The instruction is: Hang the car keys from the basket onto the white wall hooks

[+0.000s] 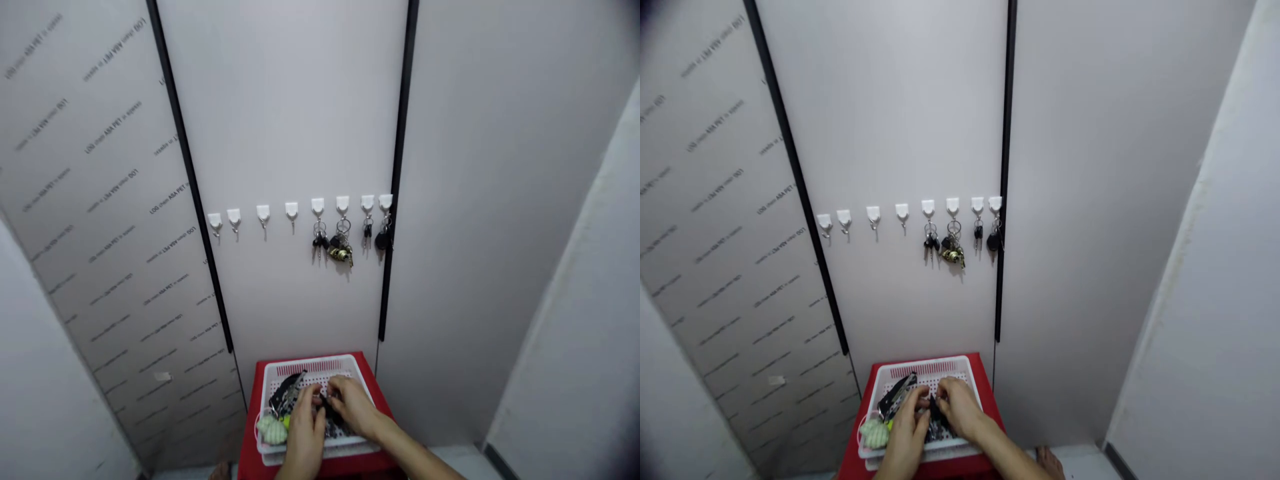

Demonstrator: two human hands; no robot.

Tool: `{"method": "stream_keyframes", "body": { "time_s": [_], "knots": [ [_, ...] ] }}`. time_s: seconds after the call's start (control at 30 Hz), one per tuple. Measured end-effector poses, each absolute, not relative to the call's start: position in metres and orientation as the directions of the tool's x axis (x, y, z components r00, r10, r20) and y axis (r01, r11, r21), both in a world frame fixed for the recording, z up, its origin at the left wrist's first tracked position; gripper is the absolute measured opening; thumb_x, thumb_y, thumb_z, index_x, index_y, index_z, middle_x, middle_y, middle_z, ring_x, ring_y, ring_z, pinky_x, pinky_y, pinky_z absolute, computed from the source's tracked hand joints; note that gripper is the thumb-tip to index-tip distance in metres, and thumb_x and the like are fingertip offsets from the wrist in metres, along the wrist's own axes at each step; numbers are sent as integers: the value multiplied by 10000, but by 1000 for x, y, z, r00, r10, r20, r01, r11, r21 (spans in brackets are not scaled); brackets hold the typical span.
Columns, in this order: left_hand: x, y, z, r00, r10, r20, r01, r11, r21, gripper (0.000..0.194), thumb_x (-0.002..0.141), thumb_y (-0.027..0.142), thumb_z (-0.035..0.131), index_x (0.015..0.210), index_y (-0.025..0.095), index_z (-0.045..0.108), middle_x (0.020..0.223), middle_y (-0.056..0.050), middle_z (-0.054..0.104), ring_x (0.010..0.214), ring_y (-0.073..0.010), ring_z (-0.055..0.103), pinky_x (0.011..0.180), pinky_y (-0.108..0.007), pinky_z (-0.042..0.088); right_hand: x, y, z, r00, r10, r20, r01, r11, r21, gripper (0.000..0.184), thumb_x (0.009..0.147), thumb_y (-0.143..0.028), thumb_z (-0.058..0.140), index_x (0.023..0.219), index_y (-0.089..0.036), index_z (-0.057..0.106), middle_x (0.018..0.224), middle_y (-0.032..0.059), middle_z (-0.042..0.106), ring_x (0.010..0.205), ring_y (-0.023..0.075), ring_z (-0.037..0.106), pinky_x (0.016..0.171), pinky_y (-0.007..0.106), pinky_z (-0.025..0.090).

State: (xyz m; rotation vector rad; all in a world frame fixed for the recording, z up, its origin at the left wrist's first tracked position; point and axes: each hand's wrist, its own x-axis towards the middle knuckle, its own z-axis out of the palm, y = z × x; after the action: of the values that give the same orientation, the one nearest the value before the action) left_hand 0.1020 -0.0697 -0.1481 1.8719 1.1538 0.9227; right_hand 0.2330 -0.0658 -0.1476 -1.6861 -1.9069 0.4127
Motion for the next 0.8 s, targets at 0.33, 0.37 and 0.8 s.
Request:
{"method": "stream_keyframes", "body": {
  "time_s": [0.33, 0.37, 0.8],
  "knots": [
    [110, -63, -114, 319, 908, 270, 66, -306, 950, 324, 655, 233, 403, 958, 131, 450, 990, -76, 509, 932, -154, 440, 833, -266, 308, 224, -66, -68, -106, 972, 211, 489, 235, -840, 28, 597, -167, 430, 581, -145, 433, 469, -48, 429, 436, 58, 393, 432, 170, 309],
    [110, -60, -104, 330, 899, 287, 19, -311, 950, 299, 661, 245, 404, 933, 133, 463, 955, -70, 525, 898, -148, 457, 808, -260, 327, 224, -63, -57, -107, 974, 202, 449, 228, -864, 28, 596, -172, 433, 588, -146, 426, 463, -51, 431, 421, 57, 399, 426, 172, 316],
    [109, 27, 92, 156, 892, 425, -59, -421, 905, 135, 683, 196, 398, 705, 105, 494, 531, 14, 487, 377, -43, 440, 358, -144, 319, 197, 11, 124, 164, 759, 630, 457, 507, -731, 90, 605, -109, 417, 662, -135, 480, 487, -40, 490, 414, 57, 472, 451, 190, 418]
  ]
}}
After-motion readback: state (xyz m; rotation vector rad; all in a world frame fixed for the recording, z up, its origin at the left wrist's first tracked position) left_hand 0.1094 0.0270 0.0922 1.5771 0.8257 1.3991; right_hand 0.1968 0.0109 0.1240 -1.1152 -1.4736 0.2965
